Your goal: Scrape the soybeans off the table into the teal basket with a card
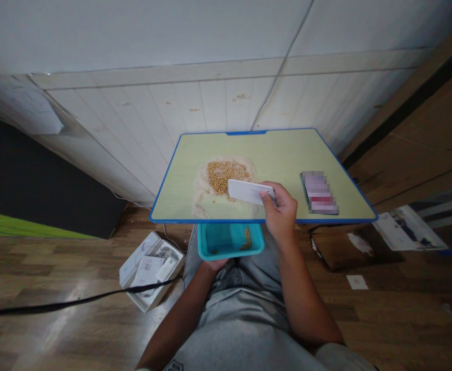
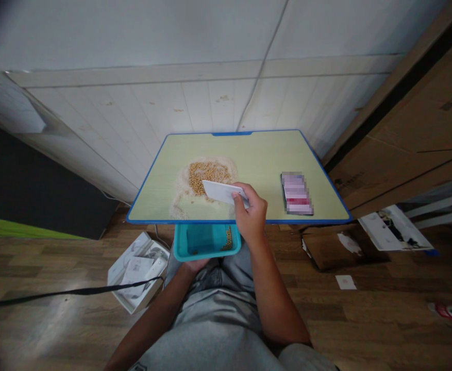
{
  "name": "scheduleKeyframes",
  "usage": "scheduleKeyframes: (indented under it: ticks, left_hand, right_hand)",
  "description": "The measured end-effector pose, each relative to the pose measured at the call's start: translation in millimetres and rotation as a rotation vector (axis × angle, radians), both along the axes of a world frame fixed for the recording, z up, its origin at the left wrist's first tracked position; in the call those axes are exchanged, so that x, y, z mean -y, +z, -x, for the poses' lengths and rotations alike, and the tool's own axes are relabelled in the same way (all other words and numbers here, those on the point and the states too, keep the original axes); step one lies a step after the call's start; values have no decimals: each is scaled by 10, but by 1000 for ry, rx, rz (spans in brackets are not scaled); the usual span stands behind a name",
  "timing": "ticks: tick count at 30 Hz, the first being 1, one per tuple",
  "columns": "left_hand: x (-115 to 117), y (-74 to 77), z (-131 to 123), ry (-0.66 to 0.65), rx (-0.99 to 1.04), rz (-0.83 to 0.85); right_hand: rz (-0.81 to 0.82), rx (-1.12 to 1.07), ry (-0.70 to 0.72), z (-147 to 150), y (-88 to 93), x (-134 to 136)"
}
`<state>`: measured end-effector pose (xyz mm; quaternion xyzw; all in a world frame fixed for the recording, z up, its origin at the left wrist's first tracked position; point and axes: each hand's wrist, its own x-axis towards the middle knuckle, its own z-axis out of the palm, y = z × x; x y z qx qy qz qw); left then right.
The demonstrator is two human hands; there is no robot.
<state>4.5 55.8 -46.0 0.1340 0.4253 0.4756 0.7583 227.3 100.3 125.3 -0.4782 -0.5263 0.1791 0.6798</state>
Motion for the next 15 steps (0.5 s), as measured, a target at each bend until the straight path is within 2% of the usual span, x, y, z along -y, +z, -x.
scheduleKeyframes:
  ticks: [3, 6, 11, 15]
  left_hand:
    - [11, 2, -2, 38, 78, 46]
    - [9, 11, -20, 14, 44, 10]
    - [-7, 16, -34, 41, 82, 71]
    - [-3, 19, -14, 20, 37, 76]
  right_hand:
    - [16, 11, 4, 0, 8, 12]
    - [17, 13, 5, 0, 24, 31]
    - [32, 15, 6, -19, 54, 66]
    - [35, 8, 10, -40, 74, 94]
